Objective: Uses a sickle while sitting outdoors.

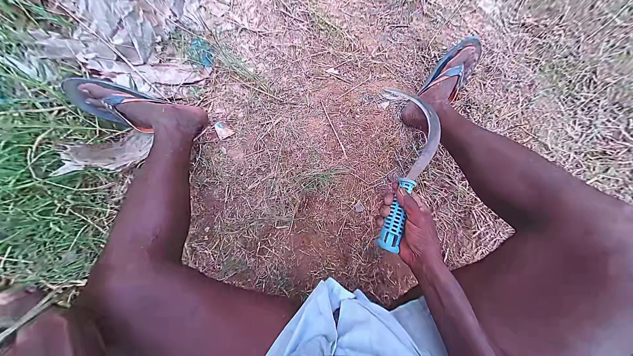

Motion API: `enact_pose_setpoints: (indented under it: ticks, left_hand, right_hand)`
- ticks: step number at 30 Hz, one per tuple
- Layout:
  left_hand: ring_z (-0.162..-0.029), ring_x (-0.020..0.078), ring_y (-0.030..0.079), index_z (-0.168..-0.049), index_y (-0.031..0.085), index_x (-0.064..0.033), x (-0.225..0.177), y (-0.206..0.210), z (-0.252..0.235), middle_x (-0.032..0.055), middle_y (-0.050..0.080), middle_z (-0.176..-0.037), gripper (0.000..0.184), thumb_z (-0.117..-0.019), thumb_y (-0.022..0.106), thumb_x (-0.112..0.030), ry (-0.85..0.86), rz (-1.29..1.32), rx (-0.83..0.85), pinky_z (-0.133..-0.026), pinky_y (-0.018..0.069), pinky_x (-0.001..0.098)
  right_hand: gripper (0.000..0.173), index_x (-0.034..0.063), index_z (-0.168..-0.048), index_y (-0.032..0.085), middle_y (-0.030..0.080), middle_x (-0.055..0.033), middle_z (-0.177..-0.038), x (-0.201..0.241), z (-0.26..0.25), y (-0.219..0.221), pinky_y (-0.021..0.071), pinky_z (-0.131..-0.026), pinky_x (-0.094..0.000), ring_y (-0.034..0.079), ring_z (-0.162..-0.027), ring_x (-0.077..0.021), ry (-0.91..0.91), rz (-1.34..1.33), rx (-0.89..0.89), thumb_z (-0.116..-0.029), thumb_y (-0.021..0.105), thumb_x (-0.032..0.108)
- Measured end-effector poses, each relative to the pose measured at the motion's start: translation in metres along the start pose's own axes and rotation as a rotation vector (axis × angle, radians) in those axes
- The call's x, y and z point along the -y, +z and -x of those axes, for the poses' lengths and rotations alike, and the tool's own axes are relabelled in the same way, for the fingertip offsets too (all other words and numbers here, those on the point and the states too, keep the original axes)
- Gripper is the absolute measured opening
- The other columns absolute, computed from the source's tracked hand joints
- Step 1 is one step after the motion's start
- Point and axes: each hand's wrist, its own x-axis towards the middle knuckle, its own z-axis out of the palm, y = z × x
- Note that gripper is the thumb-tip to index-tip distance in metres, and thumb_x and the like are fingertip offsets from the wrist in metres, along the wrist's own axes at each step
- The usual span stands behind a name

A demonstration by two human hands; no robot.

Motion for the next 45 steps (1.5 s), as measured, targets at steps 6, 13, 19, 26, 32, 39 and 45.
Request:
enact_pose_setpoints:
  ticks: [6, 13, 19, 26, 32, 39, 45]
  left_hand:
    - [-0.116, 0.0081, 0.058, -0.147, 0.048, -0.0116, -0.034, 0.088, -0.007, 0.0073, 0.059, -0.134, 0.05, -0.108, 0.043, -0.042, 0.463, 0.236, 0.541, -0.103, 0.0472, 0.0325]
    - [-0.142, 0.0405, 0.043, -0.148, 0.051, -0.0031, -0.098, 0.202, 0.129, 0.0217, 0.049, -0.151, 0.063, -0.1005, 0.06, -0.044, 0.878, 0.048, 1.015, -0.113, 0.0345, 0.0647]
    - [-0.153, 0.0472, 0.024, -0.154, 0.046, -0.0134, -0.077, 0.276, 0.176, 0.0263, 0.032, -0.162, 0.085, -0.0863, 0.073, -0.058, 1.181, -0.326, 1.008, -0.117, 0.0226, 0.0697]
    - [-0.142, 0.0439, 0.042, -0.135, 0.061, -0.0055, -0.033, 0.269, 0.143, 0.0223, 0.053, -0.146, 0.048, -0.0974, 0.068, -0.034, 1.143, -0.424, 0.986, -0.107, 0.039, 0.066]
    - [-0.119, 0.0446, 0.061, -0.126, 0.066, -0.0055, -0.034, 0.265, 0.116, 0.0205, 0.065, -0.127, 0.029, -0.1082, 0.046, -0.016, 1.141, -0.45, 1.135, -0.093, 0.0491, 0.0648]
    - [-0.112, 0.0465, 0.063, -0.114, 0.065, 0.0013, -0.056, 0.26, 0.114, 0.0252, 0.065, -0.116, 0.026, -0.1078, 0.045, -0.013, 1.156, -0.501, 1.179, -0.091, 0.0509, 0.0631]
    - [-0.116, 0.0459, 0.063, -0.117, 0.067, 0.0, -0.072, 0.276, 0.107, 0.0247, 0.065, -0.122, 0.031, -0.109, 0.041, -0.016, 1.153, -0.47, 1.183, -0.094, 0.0496, 0.0643]
  right_hand:
    - [0.023, -0.0004, -0.123, 0.051, 0.062, -0.0081, -0.077, -0.009, -0.007, 0.007, 0.0577, -0.051, -0.0265, 0.062, -0.056, -0.013, 0.045, 0.06, 0.044, -0.1106, 0.036, 0.013]
    - [0.023, -0.0019, -0.122, 0.05, 0.063, -0.0086, -0.079, -0.022, -0.014, 0.01, 0.0582, -0.052, -0.0266, 0.063, -0.057, -0.0133, 0.092, 0.073, 0.076, -0.1107, 0.036, 0.012]
    - [0.022, -0.0023, -0.12, 0.051, 0.062, -0.0091, -0.079, -0.025, -0.013, 0.011, 0.0579, -0.052, -0.0264, 0.063, -0.057, -0.0136, 0.107, 0.101, 0.071, -0.1104, 0.037, 0.012]
    - [0.021, -0.0035, -0.12, 0.053, 0.064, -0.0102, -0.079, -0.036, -0.012, 0.007, 0.0566, -0.052, -0.0261, 0.063, -0.057, -0.0139, 0.126, 0.185, 0.077, -0.1097, 0.041, 0.011]
    - [0.023, -0.0046, -0.123, 0.051, 0.063, -0.009, -0.078, -0.045, 0.0, -0.008, 0.0563, -0.049, -0.0269, 0.062, -0.054, -0.0138, 0.154, 0.234, 0.08, -0.1102, 0.039, 0.01]
    - [0.028, -0.0013, -0.125, 0.051, 0.061, -0.0076, -0.075, -0.064, 0.025, -0.035, 0.0545, -0.046, -0.0274, 0.059, -0.051, -0.0136, 0.345, 0.321, 0.096, -0.1122, 0.036, 0.018]
    - [0.028, 0.0015, -0.127, 0.049, 0.059, -0.0052, -0.073, -0.081, 0.02, -0.026, 0.053, -0.045, -0.0261, 0.057, -0.05, -0.0123, 0.512, 0.432, 0.178, -0.1128, 0.037, 0.023]
